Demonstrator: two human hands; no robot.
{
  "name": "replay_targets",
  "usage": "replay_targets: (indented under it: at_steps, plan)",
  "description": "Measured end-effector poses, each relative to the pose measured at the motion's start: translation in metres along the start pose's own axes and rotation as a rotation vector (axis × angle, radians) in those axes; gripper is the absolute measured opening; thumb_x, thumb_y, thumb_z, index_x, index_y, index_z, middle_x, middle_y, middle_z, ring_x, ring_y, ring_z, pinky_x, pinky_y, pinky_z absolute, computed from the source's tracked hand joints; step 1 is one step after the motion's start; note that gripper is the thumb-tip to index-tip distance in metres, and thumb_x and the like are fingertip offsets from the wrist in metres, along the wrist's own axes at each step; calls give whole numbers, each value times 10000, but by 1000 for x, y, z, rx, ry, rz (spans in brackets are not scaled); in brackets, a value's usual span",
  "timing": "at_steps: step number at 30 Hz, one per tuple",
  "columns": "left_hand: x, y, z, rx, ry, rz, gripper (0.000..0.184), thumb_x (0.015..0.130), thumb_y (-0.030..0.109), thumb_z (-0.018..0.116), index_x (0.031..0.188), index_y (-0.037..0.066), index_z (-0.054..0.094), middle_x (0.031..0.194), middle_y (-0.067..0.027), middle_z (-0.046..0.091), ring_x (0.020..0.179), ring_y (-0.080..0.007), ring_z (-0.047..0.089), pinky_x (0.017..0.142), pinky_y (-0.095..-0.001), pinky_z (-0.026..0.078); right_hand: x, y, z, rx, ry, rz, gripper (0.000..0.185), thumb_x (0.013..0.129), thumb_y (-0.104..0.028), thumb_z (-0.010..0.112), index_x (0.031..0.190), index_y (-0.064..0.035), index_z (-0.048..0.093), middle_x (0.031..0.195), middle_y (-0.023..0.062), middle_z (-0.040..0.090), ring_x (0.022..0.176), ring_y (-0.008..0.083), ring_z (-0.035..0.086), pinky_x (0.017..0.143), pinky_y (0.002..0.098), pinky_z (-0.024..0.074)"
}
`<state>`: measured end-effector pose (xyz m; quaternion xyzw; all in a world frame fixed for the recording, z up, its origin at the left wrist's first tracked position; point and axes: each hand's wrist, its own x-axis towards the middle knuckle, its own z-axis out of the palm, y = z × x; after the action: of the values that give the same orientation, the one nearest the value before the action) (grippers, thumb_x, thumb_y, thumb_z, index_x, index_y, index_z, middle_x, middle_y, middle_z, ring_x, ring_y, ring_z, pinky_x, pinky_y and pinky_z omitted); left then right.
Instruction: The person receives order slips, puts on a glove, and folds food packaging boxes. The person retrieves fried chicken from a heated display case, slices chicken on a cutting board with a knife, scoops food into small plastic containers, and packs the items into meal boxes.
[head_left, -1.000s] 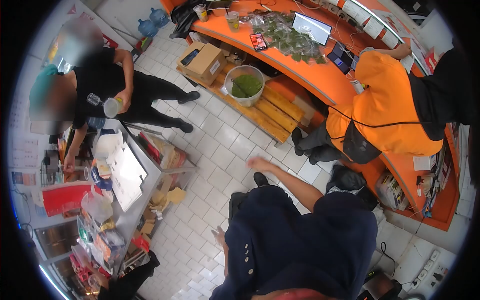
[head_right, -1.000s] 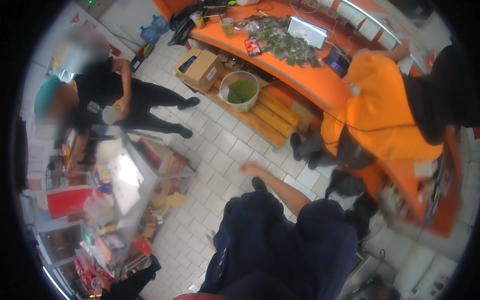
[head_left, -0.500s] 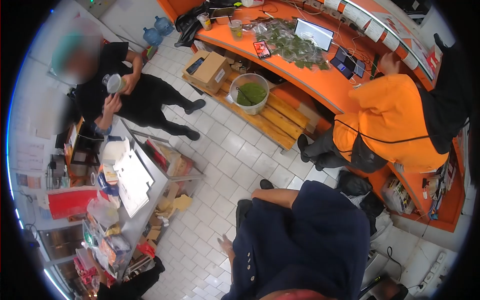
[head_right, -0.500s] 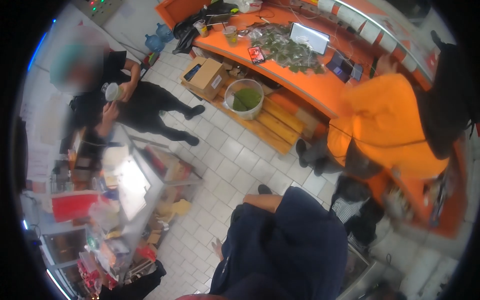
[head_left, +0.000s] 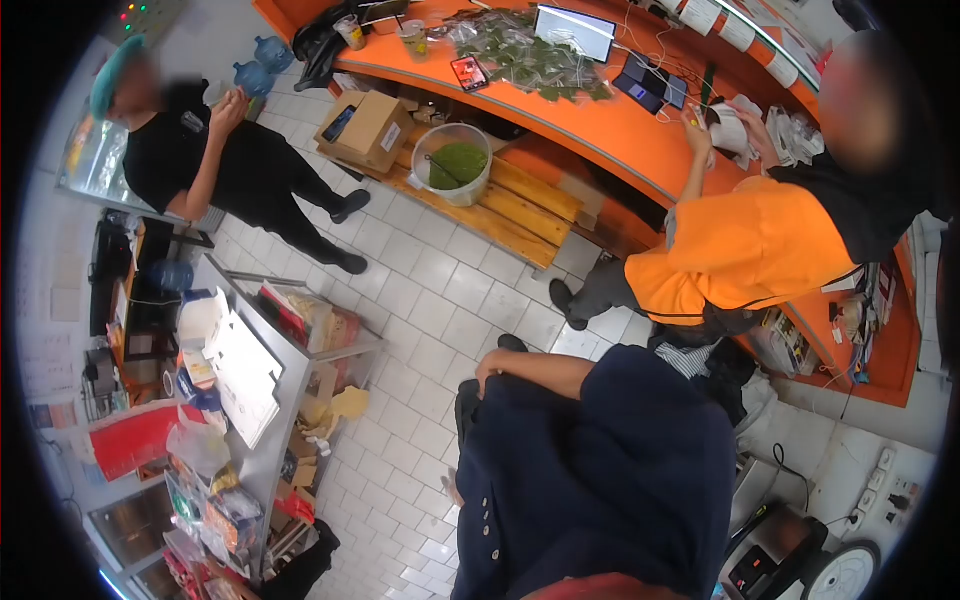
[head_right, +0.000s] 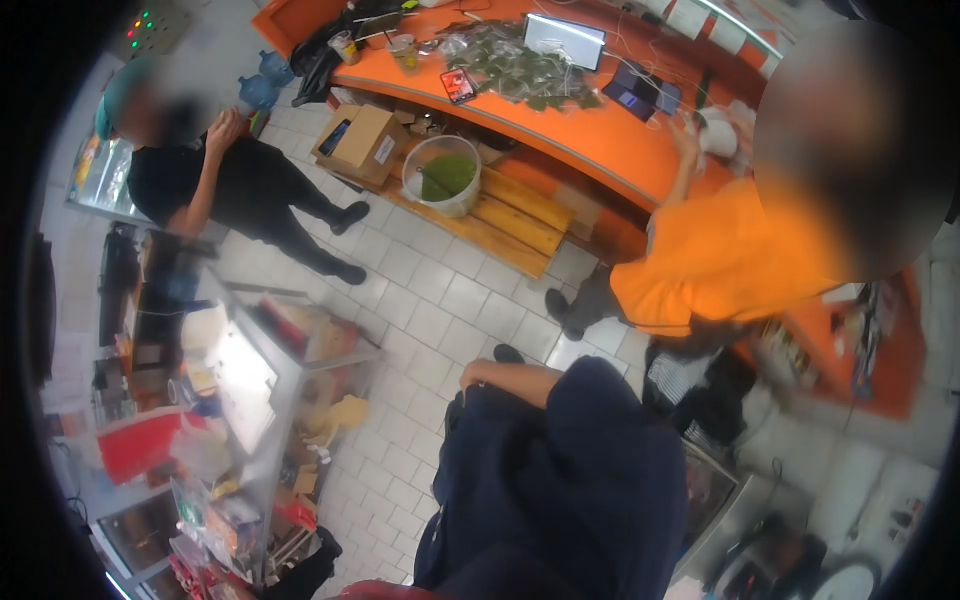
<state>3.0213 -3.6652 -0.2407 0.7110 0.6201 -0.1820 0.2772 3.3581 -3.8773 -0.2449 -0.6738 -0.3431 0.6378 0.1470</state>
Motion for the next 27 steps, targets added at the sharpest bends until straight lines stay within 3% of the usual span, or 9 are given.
replay_targets:
  at_steps: [1, 3, 5, 9, 15, 19, 23, 24, 27]
  plan:
    - [0, -3, -2, 3, -2, -2, 824, 921, 608, 499, 1526, 71, 342, 1385, -289, 528, 1281, -430, 515, 1079, -463, 390, 9, 14, 0, 92, 27, -186, 303, 899, -385, 634, 1059, -156, 753, 1095, 107, 722, 973, 269, 679, 864, 433, 522]
    - [1, 0, -2, -4, 3, -2, 824, 922, 608, 498, 1526, 69, 343, 1386, -289, 528, 1283, -430, 514, 1080, -462, 389, 7, 43, -1, 393, 860, -381, 315, 930, -398, 647, 1029, -106, 711, 1055, 79, 703, 913, 226, 652, 812, 379, 525]
    - [4, 0, -3, -10, -2, 5, 824, 923, 608, 498, 1525, 68, 343, 1386, -288, 528, 1284, -429, 513, 1081, -462, 388, -12, 42, -19, 785, 1328, -418, 306, 956, -334, 652, 1127, -81, 630, 1085, 59, 670, 957, 199, 646, 794, 315, 518]
    - [11, 4, -4, -43, 2, 36, 824, 924, 608, 496, 1524, 64, 344, 1388, -288, 528, 1287, -428, 511, 1083, -460, 386, -145, -3, -50, 1336, 1402, -502, 588, 1000, -312, 596, 1473, -128, 301, 1326, 128, 567, 1125, 219, 625, 872, 347, 511]
    - [13, -1, -22, -162, 54, 173, 798, 937, 551, 545, 1513, 33, 355, 1378, -269, 550, 1284, -397, 525, 1071, -435, 397, -207, -65, -18, 1253, 1684, -925, 810, 1012, -375, 561, 1574, -208, 2, 1592, 214, 241, 1291, 296, 529, 965, 399, 473]
    - [18, -38, -39, -294, 6, 162, 801, 961, 592, 451, 1524, 36, 330, 1503, -246, 423, 1404, -385, 387, 1153, -420, 293, -211, -111, 6, 1442, 1637, -1147, 866, 1002, -480, 536, 1568, -199, -56, 1597, 164, 237, 1381, 318, 426, 1045, 453, 404]
    - [24, -111, -48, -405, 103, 98, 787, 932, 555, 565, 1508, 52, 377, 1363, -264, 565, 1250, -384, 556, 1054, -424, 411, -199, -161, 14, 1862, 1506, -1187, 704, 970, -547, 561, 1517, -190, 298, 1496, 29, 387, 1224, 235, 502, 981, 401, 391]
    - [34, -144, -44, -333, 135, 130, 783, 937, 565, 538, 1510, 57, 375, 1358, -265, 567, 1241, -389, 560, 1051, -433, 414, -199, -180, 13, 2025, 1509, -1150, 606, 952, -613, 539, 1374, -182, 478, 1280, -1, 544, 1173, 176, 513, 932, 360, 383]
    - [16, -231, -50, -256, 106, 33, 783, 939, 591, 492, 1507, 64, 379, 1353, -271, 567, 1233, -397, 562, 1053, -444, 411, -182, -205, 19, 2016, 1627, -1061, 452, 934, -513, 642, 1252, -199, 572, 1141, -46, 621, 1063, 123, 558, 885, 357, 402]
